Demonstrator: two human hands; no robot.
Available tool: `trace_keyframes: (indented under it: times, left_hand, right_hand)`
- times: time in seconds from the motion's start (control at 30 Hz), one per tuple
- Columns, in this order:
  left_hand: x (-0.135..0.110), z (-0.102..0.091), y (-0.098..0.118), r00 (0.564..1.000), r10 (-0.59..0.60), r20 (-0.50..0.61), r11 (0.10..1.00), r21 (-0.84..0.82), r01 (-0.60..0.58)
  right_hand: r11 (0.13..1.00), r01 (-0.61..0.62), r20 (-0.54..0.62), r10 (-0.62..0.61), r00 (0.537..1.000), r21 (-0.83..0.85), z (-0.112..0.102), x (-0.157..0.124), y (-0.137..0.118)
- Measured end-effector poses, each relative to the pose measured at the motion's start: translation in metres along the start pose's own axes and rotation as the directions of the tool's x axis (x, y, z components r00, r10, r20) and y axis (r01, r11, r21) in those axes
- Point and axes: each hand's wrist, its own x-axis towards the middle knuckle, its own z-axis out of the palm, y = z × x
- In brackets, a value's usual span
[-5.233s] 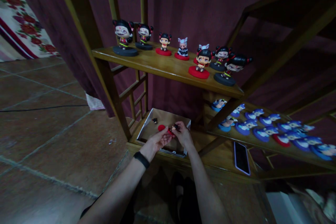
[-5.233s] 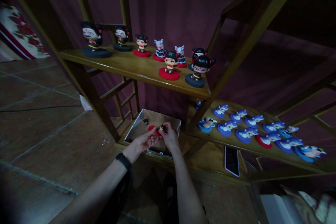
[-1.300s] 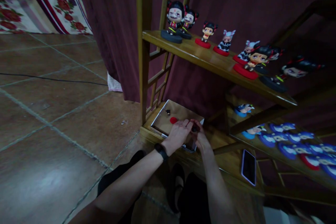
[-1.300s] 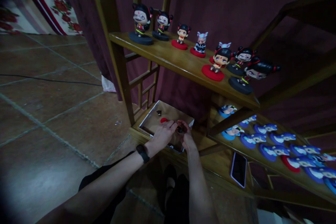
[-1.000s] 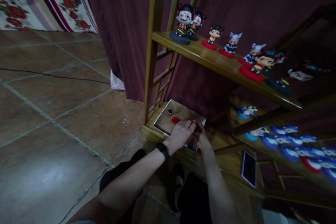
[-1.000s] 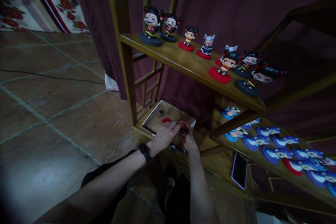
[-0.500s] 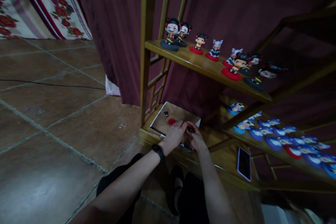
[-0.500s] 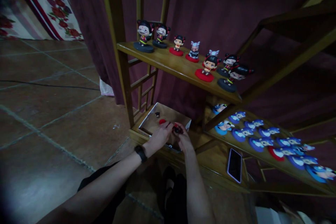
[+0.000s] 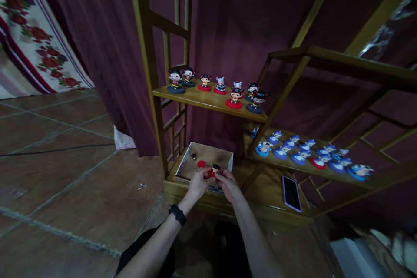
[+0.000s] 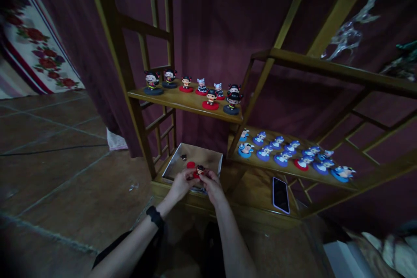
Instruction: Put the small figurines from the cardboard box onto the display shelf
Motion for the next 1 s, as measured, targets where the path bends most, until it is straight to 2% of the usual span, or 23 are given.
trace_keyframes:
  times: [0.17, 0.3, 0.4, 0.57, 0.73, 1.0]
  left_hand:
    - [-0.024, 0.001, 0.012, 0.993, -0.101, 0.069, 0.991, -0.083, 0.106]
    - [-0.051, 0.001, 0.022, 0.994, -0.099, 0.039, 0.991, -0.086, 0.102]
    - [-0.074, 0.001, 0.028, 0.996, -0.090, 0.019, 0.996, -0.018, 0.090]
    - [-0.102, 0.005, 0.033, 0.999, -0.042, -0.009, 0.991, 0.131, 0.043]
    - [-0.119, 0.011, 0.040, 0.999, 0.032, -0.036, 0.978, 0.205, -0.024]
    - [-0.130, 0.021, 0.062, 0.997, -0.021, -0.080, 0.976, 0.212, 0.038]
  right_hand:
    - [0.998, 0.047, 0.010, -0.047, 0.999, -0.030, 0.003, -0.032, -0.003]
    - [1.000, 0.026, -0.047, -0.027, 0.999, -0.004, 0.005, -0.060, 0.003]
    - [1.000, -0.013, -0.056, 0.013, 0.998, 0.004, 0.004, -0.079, 0.011]
    - [1.000, -0.012, -0.090, 0.013, 0.996, 0.010, 0.001, -0.102, 0.022]
    - [0.999, 0.009, -0.096, -0.005, 0.995, 0.038, 0.001, -0.118, 0.020]
    - [1.000, 0.025, 0.008, -0.025, 1.000, -0.002, 0.000, -0.132, 0.012]
